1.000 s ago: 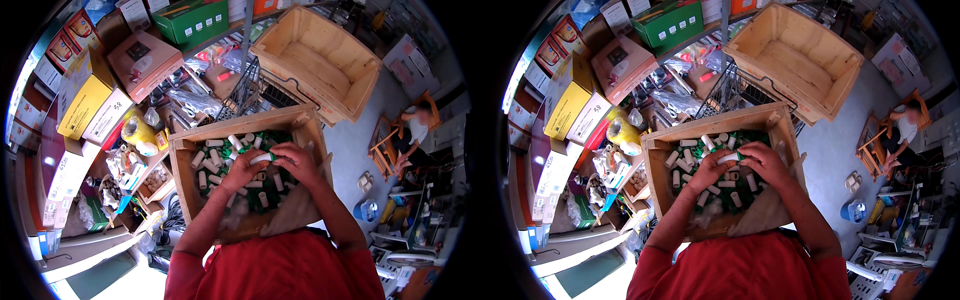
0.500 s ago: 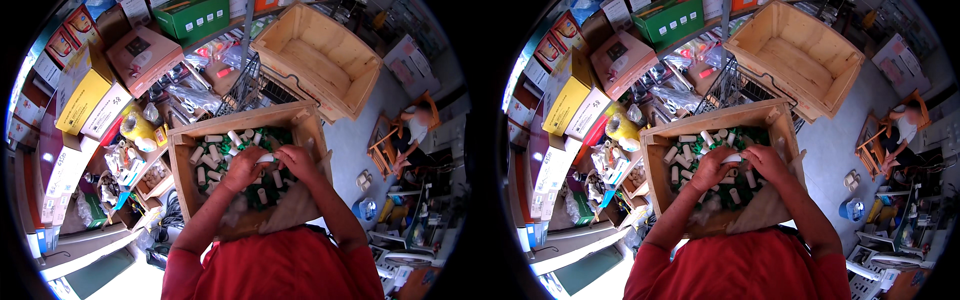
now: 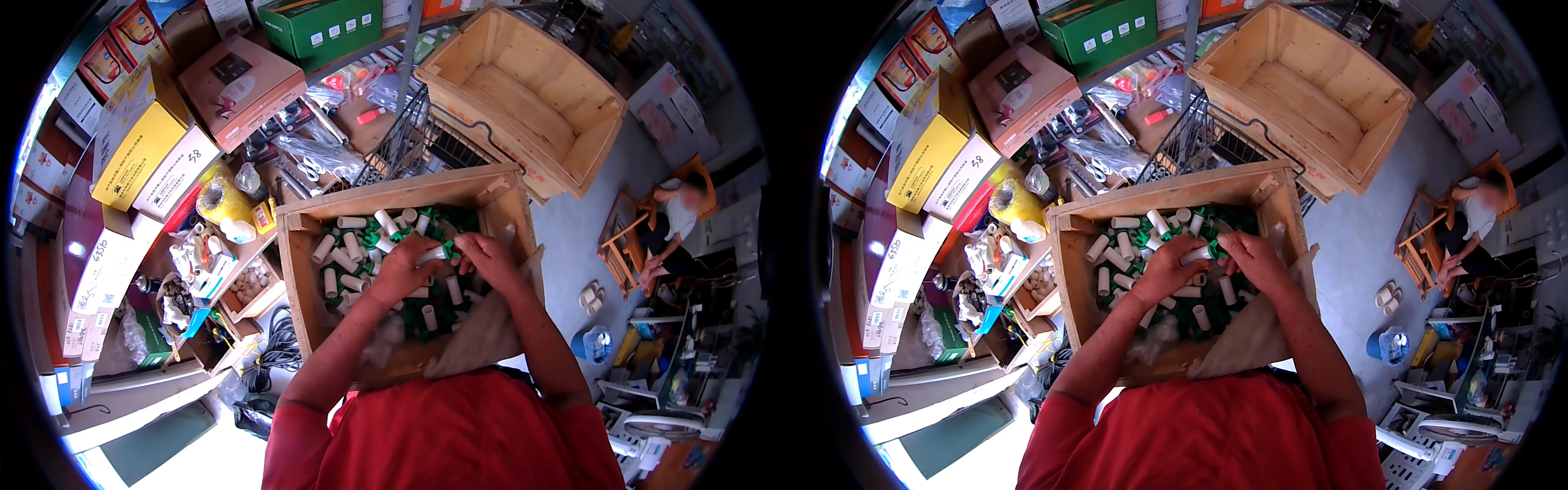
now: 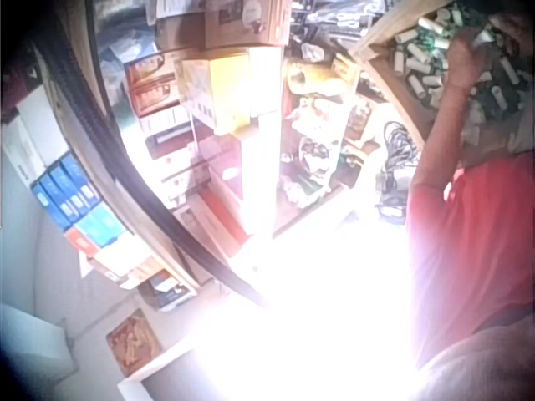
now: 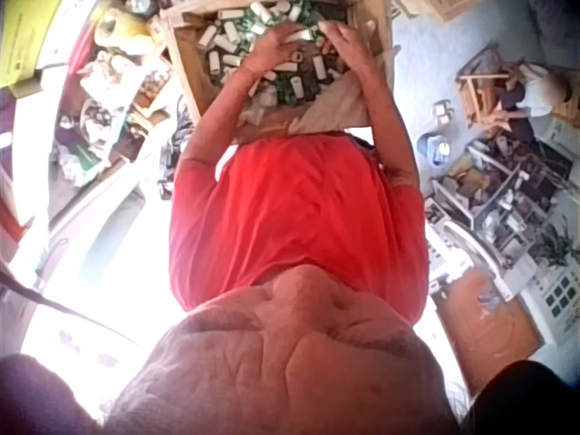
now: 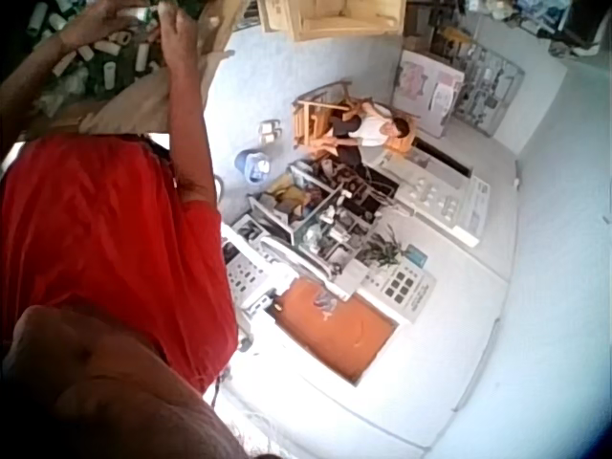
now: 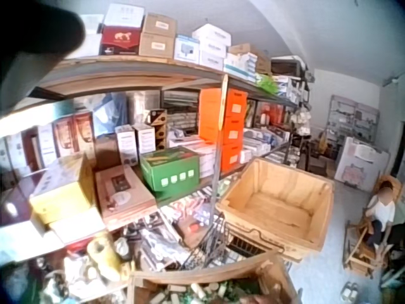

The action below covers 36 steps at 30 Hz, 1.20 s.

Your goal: The person repeatedly picks up white cylindrical tubes and green caps from a wooden crate. They fit the green caps onto the white tubes by hand and place the assembled units back into the crate. The task involves continuous one-at-a-time handling of the components within the crate.

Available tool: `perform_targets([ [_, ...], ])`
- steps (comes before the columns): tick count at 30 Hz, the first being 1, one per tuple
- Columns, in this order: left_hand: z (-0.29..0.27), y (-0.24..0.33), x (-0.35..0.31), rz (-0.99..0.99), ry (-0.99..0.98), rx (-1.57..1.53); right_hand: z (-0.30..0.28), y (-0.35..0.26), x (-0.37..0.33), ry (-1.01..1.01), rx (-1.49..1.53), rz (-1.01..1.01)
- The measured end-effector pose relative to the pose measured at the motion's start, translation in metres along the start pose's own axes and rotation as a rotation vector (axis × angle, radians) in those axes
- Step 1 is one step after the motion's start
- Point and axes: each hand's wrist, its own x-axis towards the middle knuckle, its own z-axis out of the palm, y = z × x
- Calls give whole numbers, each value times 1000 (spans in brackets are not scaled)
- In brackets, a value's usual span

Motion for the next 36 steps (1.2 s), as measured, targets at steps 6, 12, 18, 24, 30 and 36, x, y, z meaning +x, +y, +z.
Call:
perform_targets([
  [6, -2, 3, 3, -84, -19, 36, 1, -6, -2, -61, 22, -81],
  [12, 4, -2, 1, -376, -1, -275, 1, -8, 3, 98, 32, -95],
  [18, -2, 3, 4, -549, 276, -789, 2, -6, 6, 127, -158, -6],
  [24, -25, -8, 1, -508, 575, -1381, -7, 26, 5, -89, -827, -179],
  [30, -22, -17, -1, -647, 349, -1501, 4, 26, 0, -231, -1187, -38],
  [36, -13, 0, 6, -747, 99, -1046, 5, 38, 1, -251, -1147, -27],
])
